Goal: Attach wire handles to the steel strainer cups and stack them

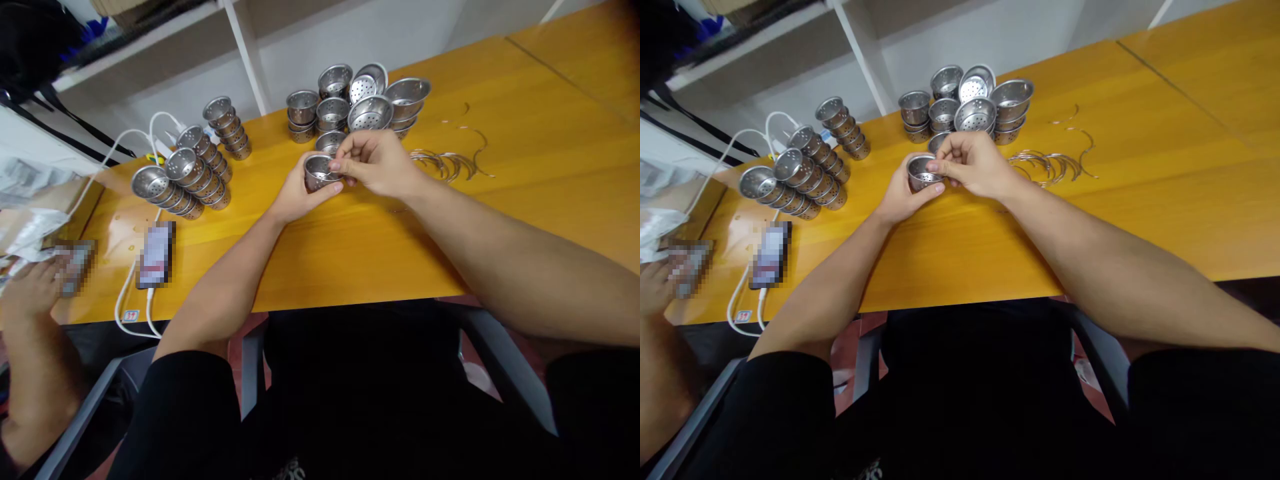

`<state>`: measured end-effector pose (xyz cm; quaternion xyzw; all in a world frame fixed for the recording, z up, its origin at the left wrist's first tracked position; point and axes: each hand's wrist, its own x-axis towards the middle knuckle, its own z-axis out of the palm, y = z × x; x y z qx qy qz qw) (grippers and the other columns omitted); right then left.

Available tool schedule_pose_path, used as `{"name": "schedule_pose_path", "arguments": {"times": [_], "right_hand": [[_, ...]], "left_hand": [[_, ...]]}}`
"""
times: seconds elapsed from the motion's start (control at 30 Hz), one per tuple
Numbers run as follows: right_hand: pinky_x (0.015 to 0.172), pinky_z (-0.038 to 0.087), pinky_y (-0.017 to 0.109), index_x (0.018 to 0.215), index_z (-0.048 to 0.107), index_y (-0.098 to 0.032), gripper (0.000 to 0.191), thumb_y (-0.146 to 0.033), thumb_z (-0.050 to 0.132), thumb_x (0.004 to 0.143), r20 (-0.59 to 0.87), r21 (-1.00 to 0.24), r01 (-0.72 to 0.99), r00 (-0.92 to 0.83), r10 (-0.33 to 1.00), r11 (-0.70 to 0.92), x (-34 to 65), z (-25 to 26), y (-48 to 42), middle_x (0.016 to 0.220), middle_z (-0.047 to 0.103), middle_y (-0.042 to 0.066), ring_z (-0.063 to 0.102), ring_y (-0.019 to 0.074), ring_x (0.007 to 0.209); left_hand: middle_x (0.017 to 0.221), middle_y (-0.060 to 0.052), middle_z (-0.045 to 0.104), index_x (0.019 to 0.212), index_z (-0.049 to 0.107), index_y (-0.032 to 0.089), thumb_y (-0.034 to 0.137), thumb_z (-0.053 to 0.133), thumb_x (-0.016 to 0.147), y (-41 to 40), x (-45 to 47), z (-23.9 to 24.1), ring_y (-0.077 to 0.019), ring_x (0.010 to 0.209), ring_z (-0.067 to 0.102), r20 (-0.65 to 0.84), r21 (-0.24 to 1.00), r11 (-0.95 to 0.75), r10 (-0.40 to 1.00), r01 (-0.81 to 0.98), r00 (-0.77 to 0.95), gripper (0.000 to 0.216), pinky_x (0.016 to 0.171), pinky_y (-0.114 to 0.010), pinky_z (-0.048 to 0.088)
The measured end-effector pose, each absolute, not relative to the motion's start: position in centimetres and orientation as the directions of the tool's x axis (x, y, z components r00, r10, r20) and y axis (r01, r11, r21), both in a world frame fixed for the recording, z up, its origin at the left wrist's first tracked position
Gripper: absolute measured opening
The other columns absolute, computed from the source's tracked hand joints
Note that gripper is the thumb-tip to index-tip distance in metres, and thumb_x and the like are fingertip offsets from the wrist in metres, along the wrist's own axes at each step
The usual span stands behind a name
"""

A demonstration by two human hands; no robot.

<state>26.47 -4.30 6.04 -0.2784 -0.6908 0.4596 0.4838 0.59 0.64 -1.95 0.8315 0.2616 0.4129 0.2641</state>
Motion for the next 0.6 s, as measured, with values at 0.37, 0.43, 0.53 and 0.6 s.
{"name": "schedule_pose_path", "arguments": {"times": [0.37,0.43,0.53,0.6], "right_hand": [[0.058,0.054,0.04,0.094,0.081,-0.032,0.071,-0.089,0.12,0.082,0.418,-0.905,-0.105,-0.395,0.818,0.412,26.62,5.8,-4.15,0.073,0.069,-0.002,0.059,0.0196,0.062],[0.057,0.055,0.041,0.093,0.081,-0.032,0.072,-0.091,0.119,0.081,0.428,-0.901,-0.107,-0.383,0.819,0.42,26.48,5.72,-4.22,0.072,0.067,-0.002,0.059,0.0203,0.062],[0.061,0.062,0.044,0.093,0.081,-0.033,0.073,-0.093,0.12,0.078,0.421,-0.904,-0.089,-0.364,0.831,0.419,26.26,5.48,-4.3,0.075,0.069,-0.001,0.065,0.0227,0.066],[0.069,0.07,0.049,0.096,0.083,-0.033,0.074,-0.095,0.119,0.078,0.422,-0.9,-0.057,-0.355,0.834,0.431,26.25,5.23,-4.31,0.082,0.073,0.002,0.072,0.0272,0.075]], "left_hand": [[0.163,-0.014,0.078,0.172,0.059,0.029,0.096,0.085,0.11,1.18,0.49,-2.23,-0.0393,0.16,0.08,0.579,0.632,-0.757,0.603,0.165,0.55,0.095,0.15,-0.066,0.06],[0.164,-0.014,0.079,0.172,0.059,0.029,0.095,0.086,0.11,1.03,0.44,-2.1,-0.0394,0.16,0.08,0.574,0.633,-0.754,0.609,0.175,0.547,0.094,0.15,-0.066,0.06],[0.164,-0.013,0.078,0.173,0.06,0.03,0.095,0.087,0.11,0.77,0.35,-1.94,-0.0403,0.163,0.078,0.552,0.648,-0.737,0.629,0.194,0.548,0.095,0.152,-0.067,0.058],[0.165,-0.013,0.077,0.173,0.06,0.031,0.097,0.087,0.108,0.7,0.25,-1.94,-0.0411,0.165,0.077,0.533,0.662,-0.72,0.647,0.207,0.545,0.096,0.153,-0.067,0.056]]}}
